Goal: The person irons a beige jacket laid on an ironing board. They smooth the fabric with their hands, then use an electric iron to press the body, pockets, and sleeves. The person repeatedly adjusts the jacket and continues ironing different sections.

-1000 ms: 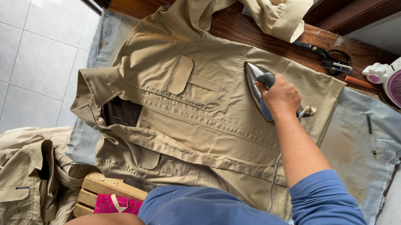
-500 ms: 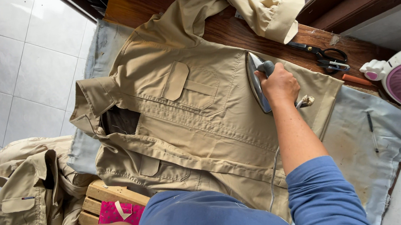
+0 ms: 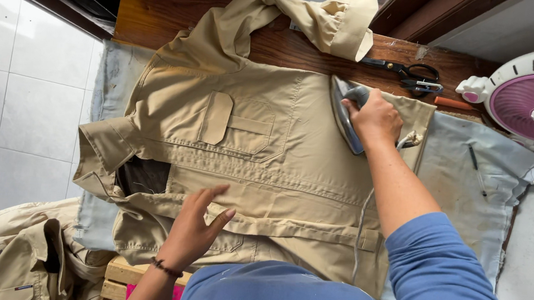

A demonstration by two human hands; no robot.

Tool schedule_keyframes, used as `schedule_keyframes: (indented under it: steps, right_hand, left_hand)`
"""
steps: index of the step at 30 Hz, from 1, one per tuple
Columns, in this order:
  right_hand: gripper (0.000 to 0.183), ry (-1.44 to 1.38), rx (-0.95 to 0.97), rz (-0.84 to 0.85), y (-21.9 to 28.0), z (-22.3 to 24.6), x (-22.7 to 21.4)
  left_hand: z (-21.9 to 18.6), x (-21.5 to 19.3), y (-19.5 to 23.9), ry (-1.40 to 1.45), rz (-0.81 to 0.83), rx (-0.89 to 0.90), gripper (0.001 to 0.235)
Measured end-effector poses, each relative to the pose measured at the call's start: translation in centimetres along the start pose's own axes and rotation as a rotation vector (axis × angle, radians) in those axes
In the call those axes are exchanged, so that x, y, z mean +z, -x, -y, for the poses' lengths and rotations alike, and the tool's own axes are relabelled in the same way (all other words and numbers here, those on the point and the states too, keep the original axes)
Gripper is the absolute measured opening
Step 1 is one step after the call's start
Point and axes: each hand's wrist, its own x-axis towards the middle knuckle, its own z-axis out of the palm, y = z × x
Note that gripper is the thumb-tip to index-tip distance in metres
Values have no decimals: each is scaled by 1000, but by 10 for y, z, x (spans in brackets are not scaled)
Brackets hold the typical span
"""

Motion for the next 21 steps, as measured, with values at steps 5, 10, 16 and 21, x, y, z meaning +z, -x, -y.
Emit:
schedule_keyframes:
  steps: [5, 10, 16, 21]
  right_hand:
    - [56, -107, -34, -35, 7, -1, -19]
    - [58, -86, -44, 22, 19, 2, -27]
    - [57, -105, -15, -14, 12, -6, -27]
    - [59, -91, -23, 29, 24, -6, -31]
  left_hand:
    - [25, 30, -41, -383, -62, -43, 82]
    - [10, 43, -103, -603, -86, -27, 93]
    - [32, 59, -147, -760, -10, -97, 95]
    - [43, 65, -153, -803, 16, -106, 98]
